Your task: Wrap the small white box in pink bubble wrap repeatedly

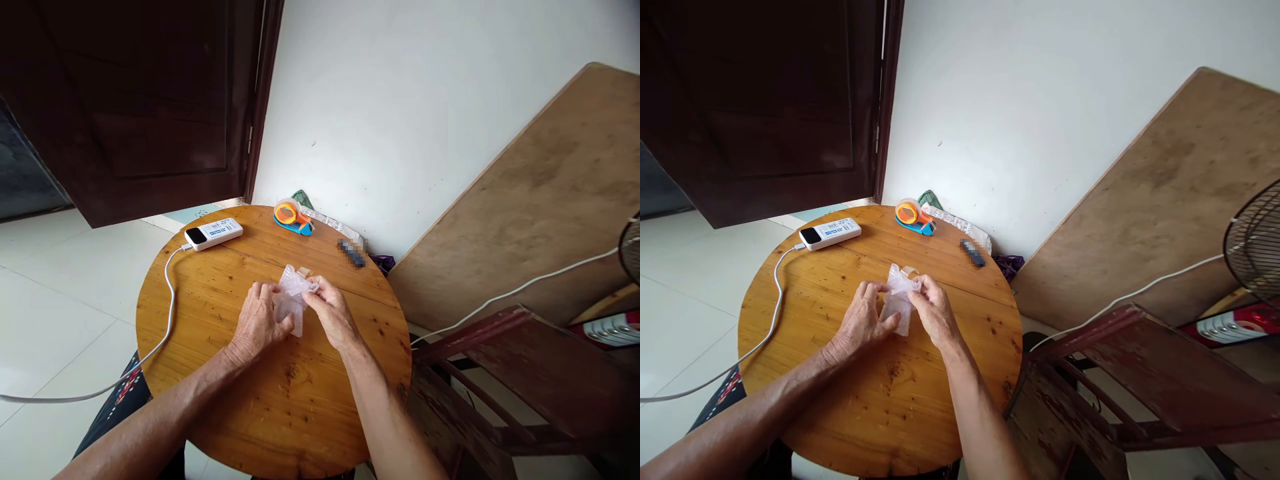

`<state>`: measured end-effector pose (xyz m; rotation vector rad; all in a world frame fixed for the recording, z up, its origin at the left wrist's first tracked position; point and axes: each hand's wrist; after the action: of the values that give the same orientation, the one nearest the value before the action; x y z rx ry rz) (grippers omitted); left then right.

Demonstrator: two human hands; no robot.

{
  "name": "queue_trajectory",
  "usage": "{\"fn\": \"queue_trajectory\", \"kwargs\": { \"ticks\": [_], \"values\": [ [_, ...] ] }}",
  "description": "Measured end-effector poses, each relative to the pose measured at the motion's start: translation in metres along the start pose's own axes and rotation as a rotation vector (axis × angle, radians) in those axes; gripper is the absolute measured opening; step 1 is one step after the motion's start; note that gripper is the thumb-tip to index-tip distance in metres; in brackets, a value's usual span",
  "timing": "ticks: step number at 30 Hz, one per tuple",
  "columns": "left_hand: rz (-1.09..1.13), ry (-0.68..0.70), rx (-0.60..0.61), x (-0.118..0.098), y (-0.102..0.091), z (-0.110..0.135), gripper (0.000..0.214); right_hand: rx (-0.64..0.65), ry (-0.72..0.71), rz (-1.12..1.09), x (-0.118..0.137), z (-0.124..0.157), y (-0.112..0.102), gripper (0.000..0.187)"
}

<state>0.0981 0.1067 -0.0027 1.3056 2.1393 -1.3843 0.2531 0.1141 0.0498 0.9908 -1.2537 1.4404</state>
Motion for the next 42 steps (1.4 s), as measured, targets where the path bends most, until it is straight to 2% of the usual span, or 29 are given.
{"fn": "queue_trajectory", "kwargs": {
  "ticks": [2,4,8,10,12,15,19,22,24,27,29,32,35,38,42],
  "values": [
    [0.098,-0.005,-0.009,0.004,0.001,-0.001,0.067,-0.015,-0.035,0.08,-0.004,0.01,0.001,0.016],
    [0.197,0.038,-0.004,0.006,0.001,-0.002,0.071,-0.032,-0.082,0.158,-0.008,0.022,0.002,0.015],
    [0.391,0.084,0.007,0.007,-0.001,-0.002,0.029,-0.038,-0.212,0.246,-0.016,0.045,0.004,0.012],
    [0.447,0.06,0.042,0.007,-0.003,-0.002,0.017,-0.043,-0.271,0.296,-0.023,0.052,0.005,0.009],
    [0.483,0.04,0.095,0.008,-0.005,-0.003,0.016,-0.066,-0.339,0.369,-0.031,0.055,0.006,0.008],
    [0.493,0.037,0.145,0.009,-0.007,-0.004,0.016,-0.125,-0.466,0.492,-0.044,0.053,0.01,0.026],
    [0.458,0.035,0.146,0.006,-0.012,-0.006,0.015,-0.207,-0.56,0.545,-0.049,0.046,0.015,0.021],
    [0.51,-0.009,0.179,0.0,-0.02,-0.007,0.017,-0.215,-0.458,0.456,-0.04,0.041,0.013,0.013],
    [0.582,-0.048,0.224,-0.003,-0.027,-0.008,0.021,-0.181,-0.273,0.338,-0.034,0.036,0.01,0.006],
    [0.642,-0.107,0.298,-0.002,-0.031,-0.009,0.029,-0.065,0.026,0.104,-0.031,0.028,0.006,0.016],
    [0.653,-0.139,0.33,0.002,-0.03,-0.009,0.033,-0.017,0.126,0.023,-0.032,0.022,0.004,0.021],
    [0.698,-0.136,0.326,0.009,-0.023,-0.008,0.042,-0.073,0.11,0.149,-0.034,0.015,0.001,0.02],
    [0.689,-0.134,0.253,0.015,-0.015,-0.007,0.061,-0.095,0.07,0.268,-0.032,0.007,-0.002,0.02],
    [0.649,-0.153,0.186,0.018,-0.01,-0.006,0.071,-0.075,0.067,0.225,-0.03,-0.001,-0.002,0.022],
    [0.603,-0.151,0.157,0.018,-0.004,-0.007,0.069,-0.099,0.033,0.14,-0.033,-0.006,0.003,0.027]
  ]
}}
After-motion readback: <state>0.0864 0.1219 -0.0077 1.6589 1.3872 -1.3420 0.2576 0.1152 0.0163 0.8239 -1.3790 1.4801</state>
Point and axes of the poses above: each hand's wrist, its own z-axis away from the middle knuckle, its own y-axis out of the palm, x = y × z, and after that the axes turned 14 degrees about y, right-handed
